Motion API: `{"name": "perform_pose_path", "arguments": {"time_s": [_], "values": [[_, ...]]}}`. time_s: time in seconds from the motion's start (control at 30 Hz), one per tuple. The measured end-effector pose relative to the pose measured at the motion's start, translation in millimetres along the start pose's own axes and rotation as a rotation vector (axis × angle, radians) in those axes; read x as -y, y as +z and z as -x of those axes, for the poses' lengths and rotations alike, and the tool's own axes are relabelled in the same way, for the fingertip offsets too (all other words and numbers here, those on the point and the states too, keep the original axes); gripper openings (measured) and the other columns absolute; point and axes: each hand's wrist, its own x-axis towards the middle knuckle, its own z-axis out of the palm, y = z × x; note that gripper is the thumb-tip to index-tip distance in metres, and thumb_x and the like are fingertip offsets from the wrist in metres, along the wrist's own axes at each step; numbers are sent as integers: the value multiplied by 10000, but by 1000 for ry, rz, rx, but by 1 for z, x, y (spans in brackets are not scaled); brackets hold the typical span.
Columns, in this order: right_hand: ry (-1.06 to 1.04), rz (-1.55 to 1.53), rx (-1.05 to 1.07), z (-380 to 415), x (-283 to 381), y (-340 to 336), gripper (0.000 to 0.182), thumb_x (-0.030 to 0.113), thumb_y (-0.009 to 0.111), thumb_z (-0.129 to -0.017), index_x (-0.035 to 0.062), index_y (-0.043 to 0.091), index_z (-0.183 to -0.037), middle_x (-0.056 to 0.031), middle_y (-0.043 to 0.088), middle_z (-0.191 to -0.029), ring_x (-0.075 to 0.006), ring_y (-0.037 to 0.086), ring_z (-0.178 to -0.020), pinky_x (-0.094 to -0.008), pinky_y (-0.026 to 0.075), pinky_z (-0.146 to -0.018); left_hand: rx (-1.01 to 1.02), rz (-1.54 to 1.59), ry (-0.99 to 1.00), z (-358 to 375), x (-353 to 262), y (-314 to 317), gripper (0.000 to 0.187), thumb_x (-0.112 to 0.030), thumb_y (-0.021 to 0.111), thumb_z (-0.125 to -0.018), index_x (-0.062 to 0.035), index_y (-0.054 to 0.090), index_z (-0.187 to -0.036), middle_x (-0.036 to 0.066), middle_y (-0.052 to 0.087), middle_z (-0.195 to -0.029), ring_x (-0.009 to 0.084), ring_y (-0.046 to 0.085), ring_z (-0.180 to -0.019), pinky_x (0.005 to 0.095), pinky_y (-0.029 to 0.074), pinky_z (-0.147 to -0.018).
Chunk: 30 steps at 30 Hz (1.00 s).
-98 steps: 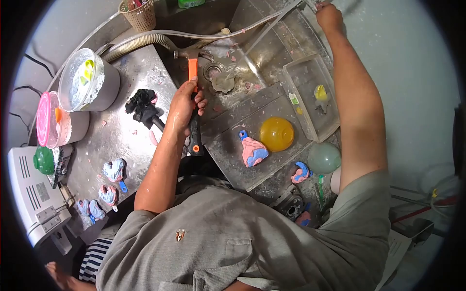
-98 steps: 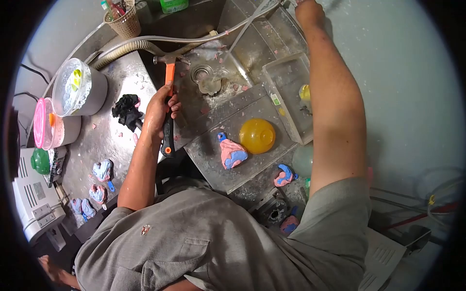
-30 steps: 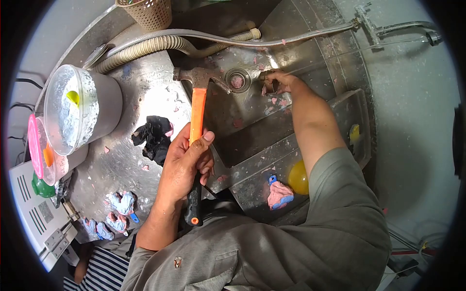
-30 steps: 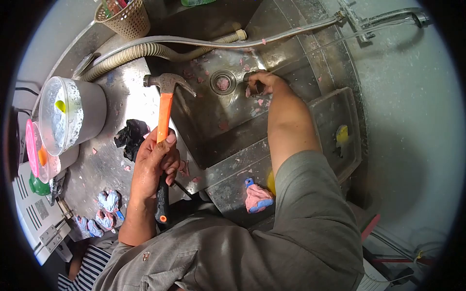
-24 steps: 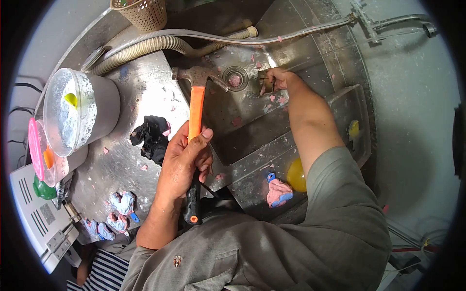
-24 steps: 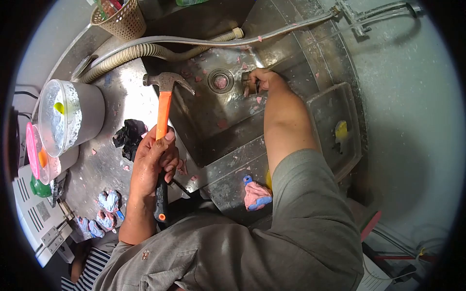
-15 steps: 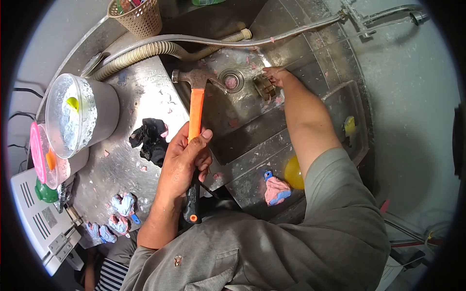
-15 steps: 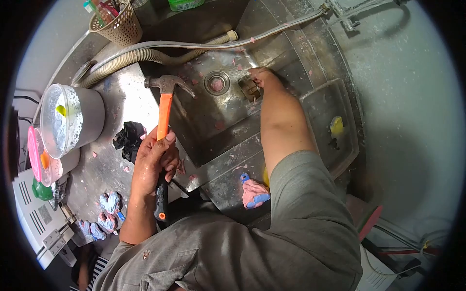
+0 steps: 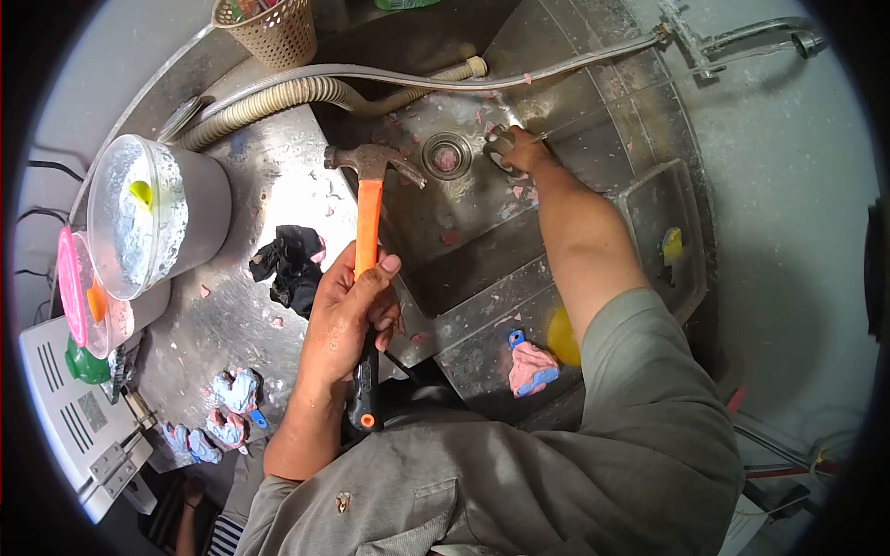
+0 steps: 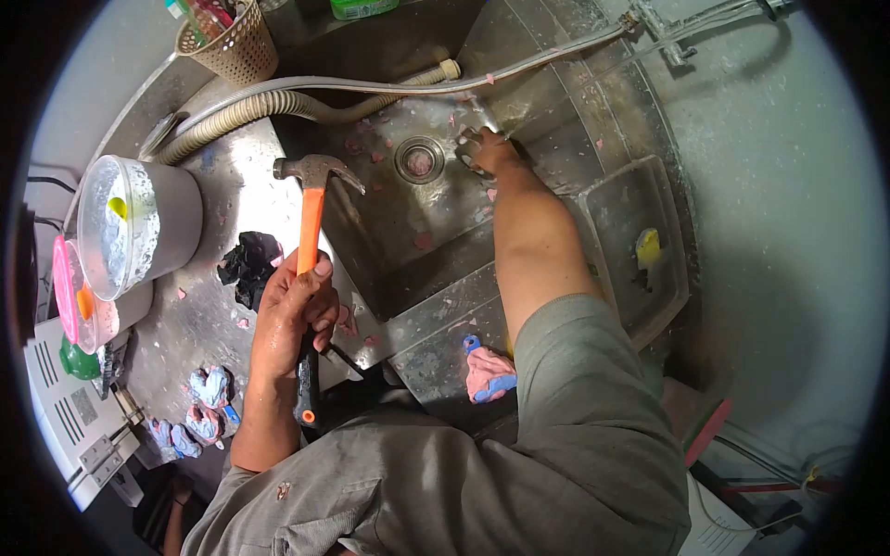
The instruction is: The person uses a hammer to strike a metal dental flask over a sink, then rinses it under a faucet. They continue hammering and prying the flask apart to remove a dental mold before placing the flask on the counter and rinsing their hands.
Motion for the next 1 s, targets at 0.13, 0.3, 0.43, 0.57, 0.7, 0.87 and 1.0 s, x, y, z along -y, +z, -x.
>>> {"name": "perform_pose_path", "arguments": {"time_s": [0.13, 0.3, 0.43, 0.57, 0.7, 0.87, 1.0], "values": [[-91, -5, -17, -15, 5, 11, 773, 192, 799, -628, 103, 439, -1306, -181, 589, -1229, -338, 567, -1140, -396, 471, -947, 31, -1, 15, 0, 0, 2, 171, -207, 593, -923, -71, 492, -945, -35, 362, -546, 73, 384, -415, 216, 340, -351], [-17, 56, -58, -11, -3, 12, 805, 200, 786, -589, 130, 459, -1322, -184, 631, -1118, -321, 623, -1003, -384, 512, -841, 25, -53, -5, 3, -3, 4, 192, -223, 609, -914, -74, 491, -937, -33, 363, -544, 78, 379, -418, 219, 335, -357], [1, 93, 42, -7, -10, 6, 812, 217, 801, -591, 132, 461, -1324, -185, 637, -1113, -316, 631, -993, -382, 507, -853, 44, -26, 10, 0, 0, 1, 197, -225, 613, -911, -72, 490, -933, -32, 363, -539, 80, 381, -418, 219, 342, -363], [-47, 198, 1, -8, -15, 6, 774, 240, 824, -594, 108, 475, -1272, -180, 645, -1102, -325, 628, -1003, -401, 495, -871, 28, -45, -1, 3, -1, 2, 198, -225, 611, -912, -72, 487, -931, -31, 367, -535, 78, 372, -410, 222, 349, -367], [-28, 140, 96, -6, -16, 0, 732, 227, 816, -605, 89, 486, -1243, -169, 632, -1142, -345, 613, -1051, -412, 487, -887, 9, -86, 27, 6, -1, 2, 202, -236, 577, -926, -51, 503, -962, -39, 336, -550, 69, 386, -441, 198, 318, -348], [57, 93, 158, -10, -20, -8, 673, 172, 776, -614, 85, 519, -1230, -157, 656, -1095, -318, 639, -990, -412, 505, -841, 16, -121, 39, 7, -3, 2, 194, -244, 577, -929, -64, 504, -926, -38, 344, -548, 71, 382, -440, 199, 316, -348], [-1, 155, 104, -18, -23, -18, 639, 163, 751, -639, 70, 527, -1230, -145, 663, -1088, -292, 660, -934, -393, 526, -786, 34, -107, 48, 9, -5, 2, 228, -253, 623, -908, -74, 483, -926, -32, 370, -527, 76, 375, -411, 222, 329, -359]]}}
